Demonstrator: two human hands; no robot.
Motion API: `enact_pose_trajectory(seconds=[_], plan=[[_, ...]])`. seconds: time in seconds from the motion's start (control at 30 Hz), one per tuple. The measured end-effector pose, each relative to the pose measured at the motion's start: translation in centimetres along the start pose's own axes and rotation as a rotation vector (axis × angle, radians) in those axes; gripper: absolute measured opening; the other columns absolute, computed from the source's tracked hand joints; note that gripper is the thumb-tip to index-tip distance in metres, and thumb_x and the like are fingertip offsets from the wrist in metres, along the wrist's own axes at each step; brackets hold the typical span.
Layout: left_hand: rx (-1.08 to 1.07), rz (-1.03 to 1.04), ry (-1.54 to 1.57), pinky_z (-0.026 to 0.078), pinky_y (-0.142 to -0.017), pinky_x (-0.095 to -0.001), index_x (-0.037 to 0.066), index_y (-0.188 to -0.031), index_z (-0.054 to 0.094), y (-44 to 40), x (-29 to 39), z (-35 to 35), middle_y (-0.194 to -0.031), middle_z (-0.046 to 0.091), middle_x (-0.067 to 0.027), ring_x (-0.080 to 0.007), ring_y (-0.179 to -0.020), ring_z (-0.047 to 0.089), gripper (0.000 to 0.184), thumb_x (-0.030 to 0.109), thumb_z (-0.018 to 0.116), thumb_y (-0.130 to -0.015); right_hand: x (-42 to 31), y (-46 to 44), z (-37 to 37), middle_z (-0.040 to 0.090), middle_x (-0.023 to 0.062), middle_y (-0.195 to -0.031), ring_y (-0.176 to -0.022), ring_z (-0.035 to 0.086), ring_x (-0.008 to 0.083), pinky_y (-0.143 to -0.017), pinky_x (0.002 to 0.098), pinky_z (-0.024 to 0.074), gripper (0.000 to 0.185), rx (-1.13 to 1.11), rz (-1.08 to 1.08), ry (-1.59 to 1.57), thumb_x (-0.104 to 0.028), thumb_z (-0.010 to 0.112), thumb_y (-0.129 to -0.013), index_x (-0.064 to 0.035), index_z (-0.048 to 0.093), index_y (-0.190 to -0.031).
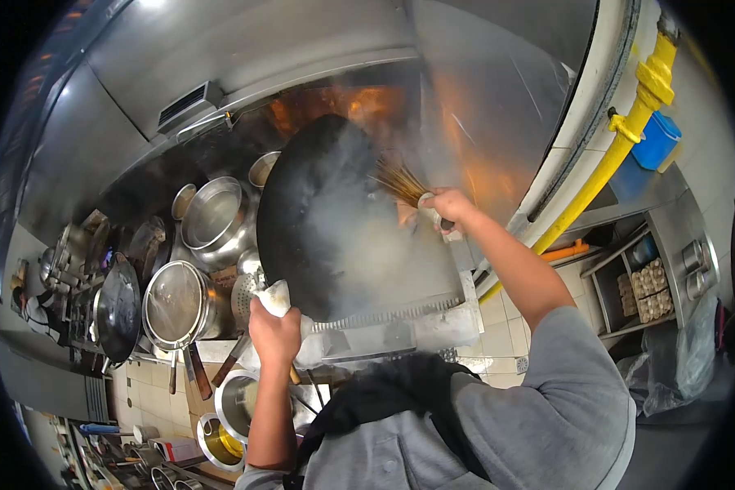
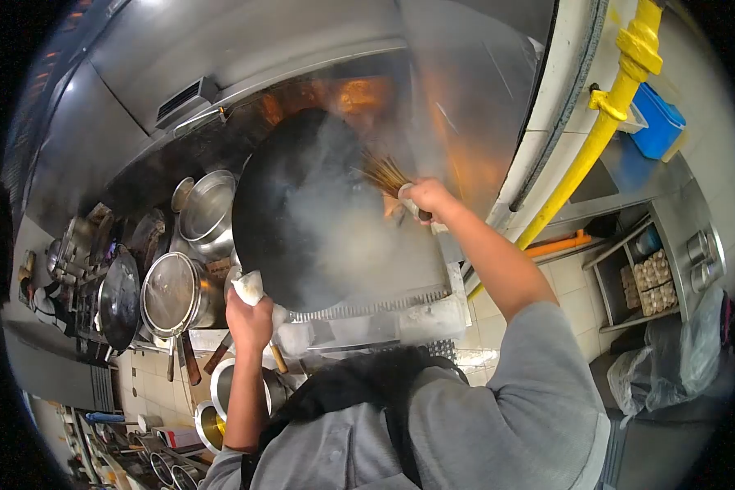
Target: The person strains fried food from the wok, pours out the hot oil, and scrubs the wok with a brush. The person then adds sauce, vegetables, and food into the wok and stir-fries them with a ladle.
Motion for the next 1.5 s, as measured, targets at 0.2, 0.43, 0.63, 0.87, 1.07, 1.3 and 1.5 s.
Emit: enact_pose_trajectory(seconds=[0.2, 0.43, 0.63, 0.87, 1.07, 1.3, 1.5], plan=[[-0.007, 0.103, -0.062, 0.046, -0.078, -0.046, -0.005, -0.099, 0.05, 0.8, 3.2, 0.3, -0.091, 0.06, -0.0261, -0.0431, -0.089, 0.058, 0.039, 0.013, 0.065, -0.067, 4.6, 0.6, -0.7, 0.057, 0.0101, -0.114, -0.087, 0.057, 0.0266, -0.074, 0.0475, 0.0481, 0.048, 0.02, 0.076, -0.172, -0.026, 0.056, -0.089, -0.0138, 0.045, -0.134], [-0.018, 0.107, -0.104, 0.046, -0.076, -0.0475, -0.005, -0.098, 0.05, 2.3, 6.9, 0.6, -0.087, 0.059, -0.0256, -0.0444, -0.085, 0.058, 0.041, 0.016, 0.068, -0.068, 13.9, -4.7, 6.5, 0.051, 0.0122, -0.124, -0.109, 0.05, 0.0269, -0.082, 0.041, 0.0449, 0.047, -0.042, -0.042, -0.413, -0.025, 0.058, -0.087, -0.0099, 0.047, -0.13], [0.026, 0.072, -0.037, 0.047, -0.074, -0.0445, -0.005, -0.099, 0.052, 0.3, 1.9, 0.5, -0.085, 0.061, -0.0251, -0.0419, -0.081, 0.06, 0.039, 0.015, 0.065, -0.068, 5.9, 10.7, 16.2, 0.047, 0.016, -0.136, -0.125, 0.045, 0.0302, -0.106, 0.0367, 0.0339, 0.059, -0.557, -0.351, 0.045, -0.028, 0.059, -0.087, -0.0126, 0.038, -0.14], [-0.082, -0.375, 0.384, 0.045, -0.061, -0.0365, -0.003, -0.076, 0.06, -2.3, -10.5, 3.8, -0.072, 0.062, -0.0104, -0.0216, -0.066, 0.057, 0.021, 0.016, 0.057, -0.069, -0.6, -4.6, -0.8, 0.067, 0.0165, -0.08, -0.058, 0.065, 0.0246, -0.054, 0.0372, 0.0523, 0.045, 0.235, -0.236, 0.55, -0.033, 0.064, -0.08, -0.0069, 0.059, -0.115], [-0.102, -0.703, 0.763, 0.046, -0.06, -0.038, -0.009, -0.086, 0.061, -3.4, -13.9, 13.4, -0.078, 0.063, -0.0126, -0.0228, -0.065, 0.06, 0.03, 0.017, 0.059, -0.073, -20.8, -1.5, 0.5, 0.057, 0.0204, -0.122, -0.112, 0.055, 0.0343, -0.094, 0.038, 0.043, 0.063, 0.528, -0.846, 0.391, -0.034, 0.066, -0.077, -0.0129, 0.048, -0.134], [-0.136, -0.816, 0.963, 0.048, -0.06, -0.0349, -0.009, -0.092, 0.06, -3.8, -14.2, 17.9, -0.081, 0.063, -0.0122, -0.0217, -0.066, 0.062, 0.029, 0.014, 0.058, -0.075, -8.5, -13.1, 9.5, 0.065, 0.0195, -0.102, -0.098, 0.06, 0.0378, -0.083, 0.045, 0.0486, 0.037, 0.574, -0.542, 0.461, -0.037, 0.059, -0.081, -0.0097, 0.065, -0.105], [-0.257, -0.851, 1.041, 0.048, -0.056, -0.0367, -0.009, -0.089, 0.06, -3.8, -15.4, 19.8, -0.079, 0.063, -0.0121, -0.0232, -0.063, 0.062, 0.029, 0.016, 0.058, -0.074, 0.1, -2.2, 19.5, 0.065, 0.0144, -0.109, -0.098, 0.063, 0.0267, -0.077, 0.0373, 0.0526, 0.057, -0.44, -0.577, 0.746, -0.04, 0.07, -0.074, -0.0174, 0.058, -0.125]])
Point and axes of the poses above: each hand's wrist, its own y-axis away from the middle knuckle, its own z-axis out of the palm, x = y × z, the point moved 5 cm from there along -y, towards the middle knuckle
